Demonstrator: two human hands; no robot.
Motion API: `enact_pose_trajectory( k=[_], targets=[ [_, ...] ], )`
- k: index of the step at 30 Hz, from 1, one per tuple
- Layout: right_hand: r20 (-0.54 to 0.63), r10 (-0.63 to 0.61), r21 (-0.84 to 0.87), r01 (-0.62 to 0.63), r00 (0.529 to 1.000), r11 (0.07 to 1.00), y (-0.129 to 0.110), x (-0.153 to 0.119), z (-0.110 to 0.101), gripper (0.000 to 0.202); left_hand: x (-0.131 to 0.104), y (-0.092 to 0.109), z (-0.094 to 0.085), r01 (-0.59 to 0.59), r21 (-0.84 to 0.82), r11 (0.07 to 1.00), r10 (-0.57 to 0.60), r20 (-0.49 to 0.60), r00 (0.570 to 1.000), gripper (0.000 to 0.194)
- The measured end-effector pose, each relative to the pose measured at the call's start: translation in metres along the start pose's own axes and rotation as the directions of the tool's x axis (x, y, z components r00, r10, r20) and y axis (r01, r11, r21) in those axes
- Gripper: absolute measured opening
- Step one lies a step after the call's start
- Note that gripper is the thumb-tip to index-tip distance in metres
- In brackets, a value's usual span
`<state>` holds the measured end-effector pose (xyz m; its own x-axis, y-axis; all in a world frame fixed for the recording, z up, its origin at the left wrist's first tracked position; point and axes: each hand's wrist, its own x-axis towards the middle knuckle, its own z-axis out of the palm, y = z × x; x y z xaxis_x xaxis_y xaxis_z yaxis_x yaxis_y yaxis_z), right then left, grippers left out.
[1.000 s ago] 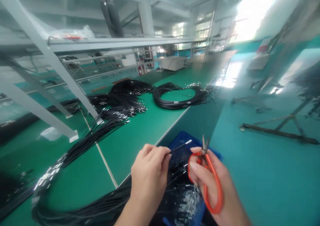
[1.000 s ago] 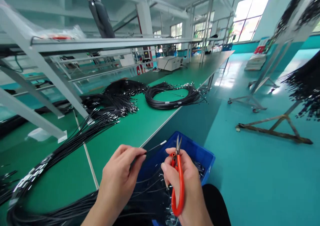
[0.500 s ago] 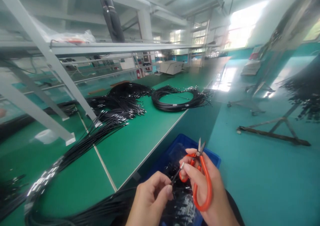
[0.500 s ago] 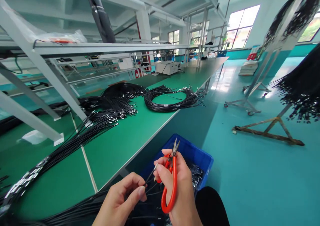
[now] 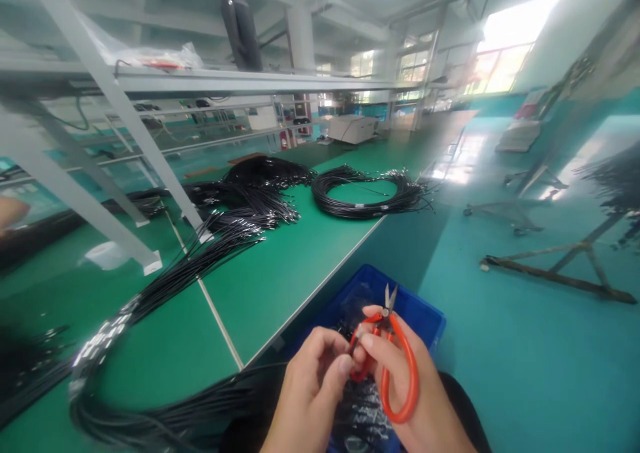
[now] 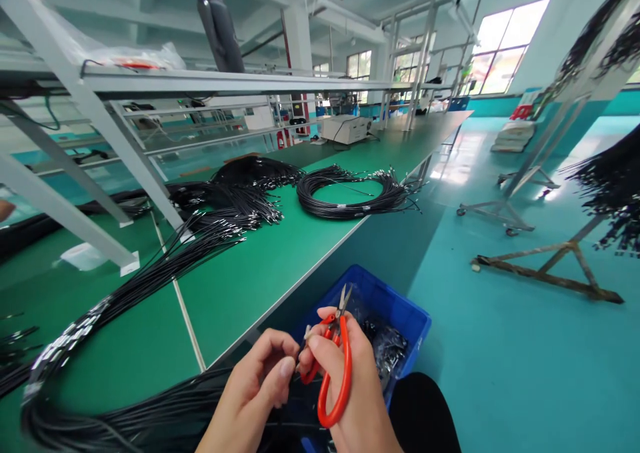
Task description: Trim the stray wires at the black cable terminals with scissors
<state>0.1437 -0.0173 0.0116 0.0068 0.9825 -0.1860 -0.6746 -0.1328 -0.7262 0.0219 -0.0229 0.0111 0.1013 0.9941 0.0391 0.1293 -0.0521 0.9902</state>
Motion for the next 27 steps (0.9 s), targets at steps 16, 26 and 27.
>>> enact_pose_trajectory(
  k=[16,26,27],
  targets=[
    [0.071,-0.008,-0.030,0.010,0.997,1.000,0.000,-0.007,0.012,0.023,0.011,0.014,-0.003,0.047,-0.447,0.893,-0.050,0.006,0.999,0.013],
    [0.090,0.045,0.080,-0.052,0.995,0.995,0.001,-0.005,0.007,0.021,0.011,0.010,-0.011,-0.110,-0.136,0.985,0.097,-0.098,0.990,0.003],
    [0.090,0.049,0.089,-0.057,0.995,0.994,0.002,-0.004,0.007,0.022,0.010,0.011,-0.012,-0.174,0.027,0.984,0.176,-0.148,0.973,0.006]
  ],
)
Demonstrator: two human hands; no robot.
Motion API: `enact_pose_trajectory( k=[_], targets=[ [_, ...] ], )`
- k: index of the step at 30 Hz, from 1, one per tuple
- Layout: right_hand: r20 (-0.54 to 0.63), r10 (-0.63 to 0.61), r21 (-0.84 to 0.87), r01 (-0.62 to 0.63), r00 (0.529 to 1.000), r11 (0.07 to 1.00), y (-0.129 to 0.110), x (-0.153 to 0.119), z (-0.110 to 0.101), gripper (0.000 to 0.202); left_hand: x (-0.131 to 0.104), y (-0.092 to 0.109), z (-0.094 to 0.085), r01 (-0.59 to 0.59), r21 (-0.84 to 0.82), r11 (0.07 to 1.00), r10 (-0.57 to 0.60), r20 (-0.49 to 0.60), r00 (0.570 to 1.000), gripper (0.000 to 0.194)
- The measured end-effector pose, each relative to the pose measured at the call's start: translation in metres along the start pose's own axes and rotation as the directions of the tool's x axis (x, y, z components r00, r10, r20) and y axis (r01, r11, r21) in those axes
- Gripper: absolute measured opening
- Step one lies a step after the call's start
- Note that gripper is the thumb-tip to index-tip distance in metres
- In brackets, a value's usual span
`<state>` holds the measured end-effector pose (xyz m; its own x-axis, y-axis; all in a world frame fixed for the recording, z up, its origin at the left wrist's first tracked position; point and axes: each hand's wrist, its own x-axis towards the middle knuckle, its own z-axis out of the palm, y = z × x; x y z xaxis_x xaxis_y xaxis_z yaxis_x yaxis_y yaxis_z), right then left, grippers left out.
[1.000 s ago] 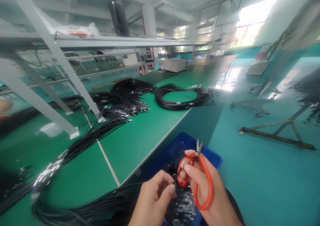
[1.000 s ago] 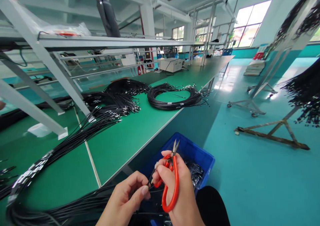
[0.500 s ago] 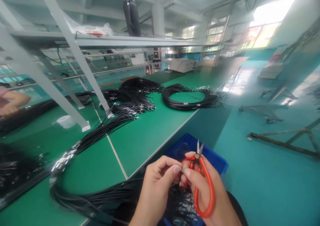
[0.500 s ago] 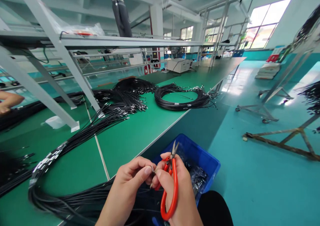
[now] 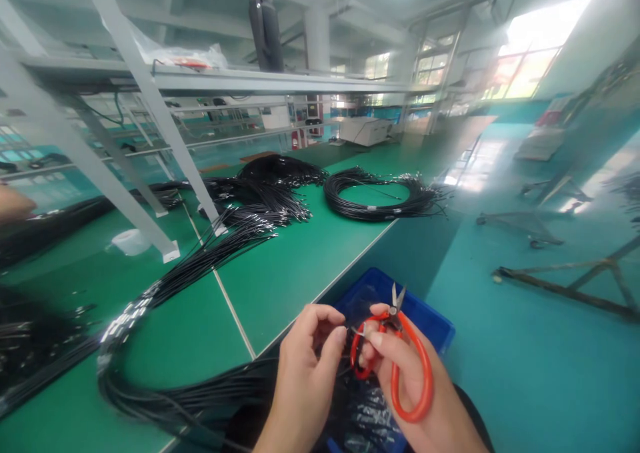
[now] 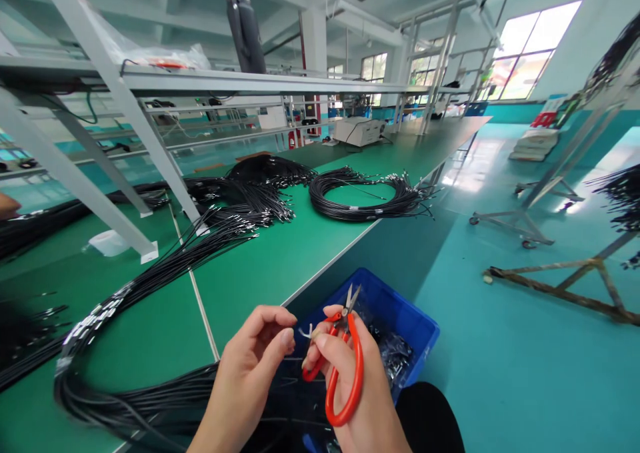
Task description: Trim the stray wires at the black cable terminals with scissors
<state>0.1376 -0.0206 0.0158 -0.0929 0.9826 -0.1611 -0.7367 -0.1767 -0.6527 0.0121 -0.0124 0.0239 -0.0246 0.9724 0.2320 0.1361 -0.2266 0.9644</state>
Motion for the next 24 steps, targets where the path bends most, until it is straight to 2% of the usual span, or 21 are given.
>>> enact_pose_trajectory(
  k=[2,4,6,7,9,11,14,16,18,21,24],
  targets=[
    [-0.010,-0.002,0.000,0.002,1.000,1.000,0.001,0.001,0.001,0.023,-0.001,0.002,-0.002,-0.190,0.283,0.940,0.200,-0.007,0.980,0.018],
    [-0.037,-0.013,-0.020,0.012,0.999,1.000,0.001,0.001,0.004,0.025,-0.001,0.002,-0.003,-0.354,0.450,0.820,0.367,0.061,0.928,0.021],
    [-0.053,-0.016,-0.045,0.013,0.998,0.999,0.001,0.001,0.006,0.026,-0.002,0.001,-0.004,-0.416,0.523,0.744,0.440,0.085,0.894,0.020],
    [-0.051,-0.013,-0.054,0.010,0.999,0.999,0.000,0.001,0.007,0.025,-0.002,-0.001,-0.005,-0.400,0.530,0.747,0.432,0.070,0.899,0.019],
    [-0.034,-0.009,-0.067,0.007,0.999,0.998,0.000,0.001,0.008,0.023,-0.004,-0.002,-0.005,-0.281,0.464,0.840,0.303,0.029,0.953,0.014],
    [-0.014,-0.009,-0.072,0.008,1.000,0.997,0.001,0.001,0.007,0.021,-0.007,-0.002,-0.004,-0.109,0.291,0.951,0.097,0.056,0.994,0.009],
    [0.017,-0.004,-0.093,0.006,1.000,0.996,0.002,0.000,0.004,0.020,-0.010,-0.003,0.000,0.104,-0.001,0.995,-0.103,0.153,0.983,0.006],
    [0.014,-0.016,-0.128,0.018,1.000,0.992,0.002,0.001,0.004,0.019,-0.010,-0.005,0.000,0.191,-0.114,0.975,-0.171,0.164,0.971,0.013],
    [-0.027,-0.055,-0.173,0.049,0.998,0.984,0.000,0.003,0.005,0.023,-0.008,-0.009,0.000,0.246,-0.153,0.957,-0.218,0.178,0.960,0.016],
    [-0.054,-0.075,-0.212,0.062,0.996,0.975,-0.003,0.008,0.008,0.035,-0.006,-0.013,-0.002,0.269,-0.188,0.945,-0.221,0.243,0.945,0.021],
    [0.016,-0.083,-0.189,0.085,0.996,0.978,-0.002,0.010,0.008,0.035,-0.005,-0.013,0.000,0.266,-0.263,0.927,-0.200,0.251,0.947,0.025]
  ],
)
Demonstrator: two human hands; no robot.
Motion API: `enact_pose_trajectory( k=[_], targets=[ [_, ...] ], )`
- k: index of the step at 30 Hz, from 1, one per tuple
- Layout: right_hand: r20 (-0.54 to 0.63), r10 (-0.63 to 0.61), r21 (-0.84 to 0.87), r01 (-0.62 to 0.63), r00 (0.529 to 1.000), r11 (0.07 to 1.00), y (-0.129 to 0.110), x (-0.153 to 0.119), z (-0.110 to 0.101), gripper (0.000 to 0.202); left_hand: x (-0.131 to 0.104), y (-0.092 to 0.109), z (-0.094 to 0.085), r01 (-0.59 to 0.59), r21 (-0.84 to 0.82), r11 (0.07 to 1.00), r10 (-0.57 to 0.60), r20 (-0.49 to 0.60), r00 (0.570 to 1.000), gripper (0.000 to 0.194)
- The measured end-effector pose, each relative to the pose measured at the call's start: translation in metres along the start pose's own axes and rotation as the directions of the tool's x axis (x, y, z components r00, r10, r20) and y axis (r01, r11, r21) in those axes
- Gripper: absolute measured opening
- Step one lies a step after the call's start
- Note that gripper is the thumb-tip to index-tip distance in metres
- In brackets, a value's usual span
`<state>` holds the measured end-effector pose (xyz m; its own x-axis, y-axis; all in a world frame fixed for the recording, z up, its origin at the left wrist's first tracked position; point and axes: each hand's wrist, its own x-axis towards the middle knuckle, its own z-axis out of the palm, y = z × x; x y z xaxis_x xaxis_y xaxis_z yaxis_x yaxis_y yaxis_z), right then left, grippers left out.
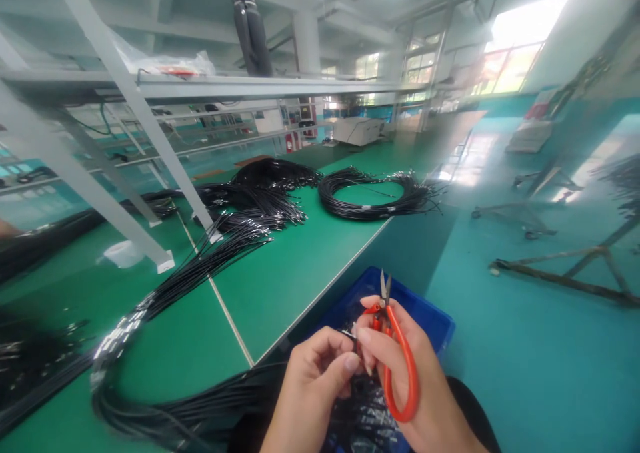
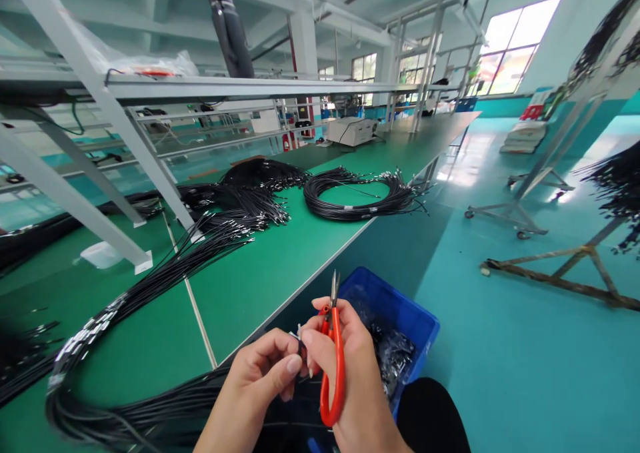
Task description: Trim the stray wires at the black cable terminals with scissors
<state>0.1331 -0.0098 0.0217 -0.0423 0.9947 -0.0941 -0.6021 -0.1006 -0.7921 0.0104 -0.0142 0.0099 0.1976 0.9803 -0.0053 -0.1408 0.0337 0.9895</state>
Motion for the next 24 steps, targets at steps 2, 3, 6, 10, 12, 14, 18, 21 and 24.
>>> enact_pose_trajectory(
  k=[2,3,6,10,12,14,18,21,24],
  targets=[
    [0.009,-0.044,-0.014,0.044,0.999,0.999,0.003,0.000,-0.003,0.032,0.000,0.000,0.001,-0.002,-0.026,1.000,0.001,-0.034,0.999,0.026],
    [-0.002,-0.075,-0.046,0.074,0.997,0.996,0.005,-0.001,-0.005,0.030,0.001,-0.001,0.001,0.008,-0.027,1.000,-0.009,-0.050,0.999,0.026],
    [-0.072,-0.199,-0.205,0.181,0.977,0.962,0.009,-0.001,-0.011,0.028,0.002,-0.003,0.000,0.050,-0.006,0.999,-0.051,-0.087,0.995,0.026],
    [-0.060,-0.309,-0.433,0.254,0.949,0.865,0.011,-0.001,-0.013,0.028,0.002,-0.004,-0.001,0.056,0.020,0.998,-0.054,-0.076,0.996,0.026],
    [-0.013,-0.332,-0.522,0.277,0.943,0.807,0.013,-0.002,-0.012,0.026,0.002,-0.002,0.000,0.056,0.032,0.998,-0.054,-0.069,0.996,0.026],
    [0.018,-0.381,-0.600,0.315,0.924,0.736,0.016,-0.002,-0.012,0.023,0.002,0.001,0.001,0.066,0.038,0.997,-0.063,-0.070,0.996,0.026],
    [0.077,-0.524,-0.749,0.396,0.848,0.531,0.020,-0.002,-0.013,0.021,0.000,0.004,0.003,0.084,0.036,0.996,-0.080,-0.086,0.993,0.027],
    [0.196,-0.657,-0.820,0.489,0.728,0.297,0.022,-0.001,-0.016,0.022,-0.003,0.003,0.004,0.071,0.041,0.997,-0.067,-0.094,0.993,0.026],
    [0.295,-0.719,-0.830,0.541,0.629,0.132,0.027,-0.003,-0.020,0.022,-0.004,0.002,0.001,0.029,0.025,0.999,-0.025,-0.168,0.986,0.022]
  ],
)
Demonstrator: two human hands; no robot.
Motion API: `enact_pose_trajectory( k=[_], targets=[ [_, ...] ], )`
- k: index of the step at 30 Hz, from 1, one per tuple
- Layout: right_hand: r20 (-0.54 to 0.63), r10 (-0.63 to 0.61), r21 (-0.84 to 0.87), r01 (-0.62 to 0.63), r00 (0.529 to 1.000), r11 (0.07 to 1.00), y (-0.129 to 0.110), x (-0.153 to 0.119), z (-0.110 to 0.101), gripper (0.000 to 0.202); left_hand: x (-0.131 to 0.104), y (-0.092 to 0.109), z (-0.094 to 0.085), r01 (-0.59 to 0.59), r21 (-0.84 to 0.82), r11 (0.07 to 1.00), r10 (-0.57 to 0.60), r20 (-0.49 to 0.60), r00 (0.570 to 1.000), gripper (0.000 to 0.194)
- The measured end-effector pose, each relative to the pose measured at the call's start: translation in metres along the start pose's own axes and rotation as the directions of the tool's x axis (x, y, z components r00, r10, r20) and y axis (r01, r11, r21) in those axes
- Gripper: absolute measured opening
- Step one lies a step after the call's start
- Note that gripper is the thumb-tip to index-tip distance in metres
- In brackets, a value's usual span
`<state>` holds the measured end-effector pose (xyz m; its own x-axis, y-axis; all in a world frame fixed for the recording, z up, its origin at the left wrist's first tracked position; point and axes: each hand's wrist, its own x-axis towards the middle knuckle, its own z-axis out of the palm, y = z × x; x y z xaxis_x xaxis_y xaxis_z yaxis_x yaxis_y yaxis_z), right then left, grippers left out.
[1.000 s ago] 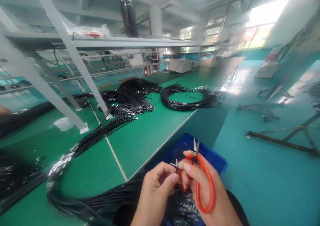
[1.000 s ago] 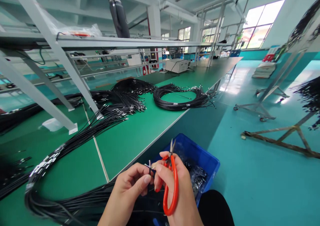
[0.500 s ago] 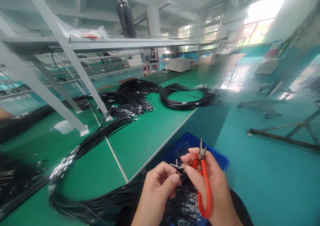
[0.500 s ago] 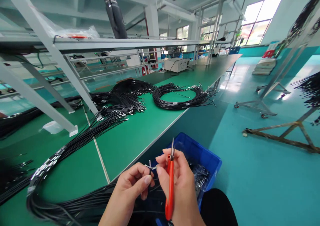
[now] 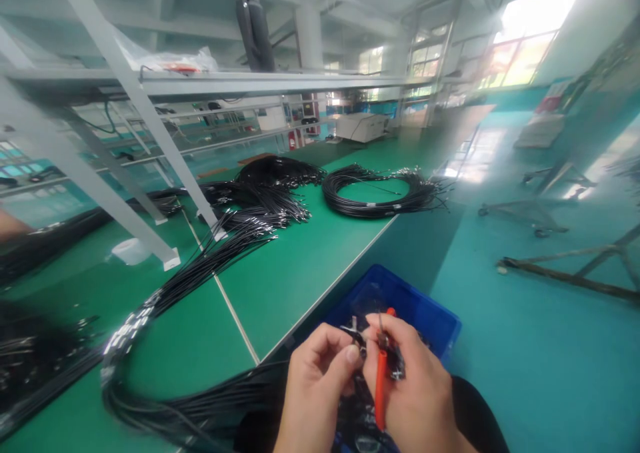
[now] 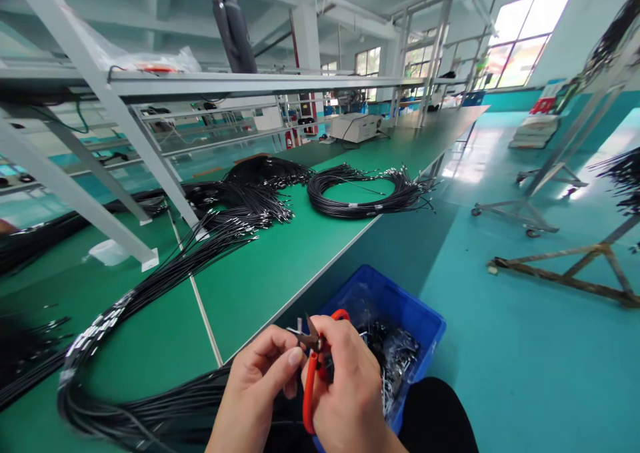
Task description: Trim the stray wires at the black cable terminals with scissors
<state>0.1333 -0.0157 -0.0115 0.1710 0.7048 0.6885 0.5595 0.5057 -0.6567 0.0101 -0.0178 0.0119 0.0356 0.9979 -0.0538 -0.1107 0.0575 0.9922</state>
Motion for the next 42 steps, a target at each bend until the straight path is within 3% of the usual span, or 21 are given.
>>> enact_pose_trajectory(
  k=[2,4,6,9,12,14,16,22,28,33,37,42],
  targets=[
    [0.022,0.091,0.037,-0.091,0.996,0.995,-0.001,-0.006,-0.003,0.028,0.002,0.000,-0.003,-0.029,-0.005,1.000,0.029,-0.044,0.999,0.019],
    [0.140,0.277,0.200,-0.301,0.951,0.933,-0.004,-0.011,-0.007,0.036,0.005,0.000,-0.006,-0.057,0.010,0.998,0.058,-0.063,0.996,0.015],
    [0.383,0.400,0.377,-0.536,0.833,0.755,-0.009,-0.014,-0.013,0.038,0.009,0.000,-0.008,-0.086,0.031,0.996,0.088,-0.093,0.992,0.011],
    [0.687,0.416,0.424,-0.794,0.595,0.435,-0.014,-0.010,-0.019,0.023,0.012,-0.002,-0.007,-0.136,0.065,0.989,0.144,-0.153,0.978,0.007],
    [0.800,0.446,0.313,-0.914,0.400,0.259,-0.018,0.000,-0.020,0.021,0.012,-0.005,-0.004,-0.173,0.087,0.981,0.186,-0.176,0.967,0.005],
    [0.816,0.471,0.254,-0.940,0.334,0.226,-0.019,0.006,-0.018,0.022,0.011,-0.007,-0.003,-0.180,0.102,0.978,0.194,-0.162,0.967,0.004],
    [0.807,0.492,0.250,-0.944,0.326,0.214,-0.019,0.010,-0.016,0.024,0.009,-0.008,-0.002,-0.175,0.123,0.977,0.191,-0.133,0.973,0.003],
    [0.765,0.500,0.356,-0.914,0.405,0.195,-0.015,0.006,-0.012,0.028,0.008,-0.011,0.000,-0.139,0.189,0.972,0.163,-0.118,0.979,0.005],
    [0.787,0.513,0.296,-0.939,0.343,0.175,-0.010,0.002,-0.014,0.031,0.011,-0.013,0.000,-0.123,0.233,0.965,0.151,-0.105,0.983,0.006],
    [0.819,0.424,0.359,-0.922,0.386,0.145,-0.003,-0.001,-0.019,0.045,0.014,-0.013,0.001,-0.097,0.230,0.968,0.139,-0.174,0.975,0.006],
    [0.870,0.359,0.317,-0.941,0.339,0.122,0.003,-0.004,-0.018,0.048,0.013,-0.013,0.002,-0.107,0.218,0.970,0.145,-0.167,0.975,0.006],
    [0.896,0.272,0.347,-0.936,0.351,0.062,0.007,-0.004,-0.014,0.041,0.009,-0.013,0.005,-0.124,0.272,0.954,0.165,-0.132,0.977,0.007]
  ],
)
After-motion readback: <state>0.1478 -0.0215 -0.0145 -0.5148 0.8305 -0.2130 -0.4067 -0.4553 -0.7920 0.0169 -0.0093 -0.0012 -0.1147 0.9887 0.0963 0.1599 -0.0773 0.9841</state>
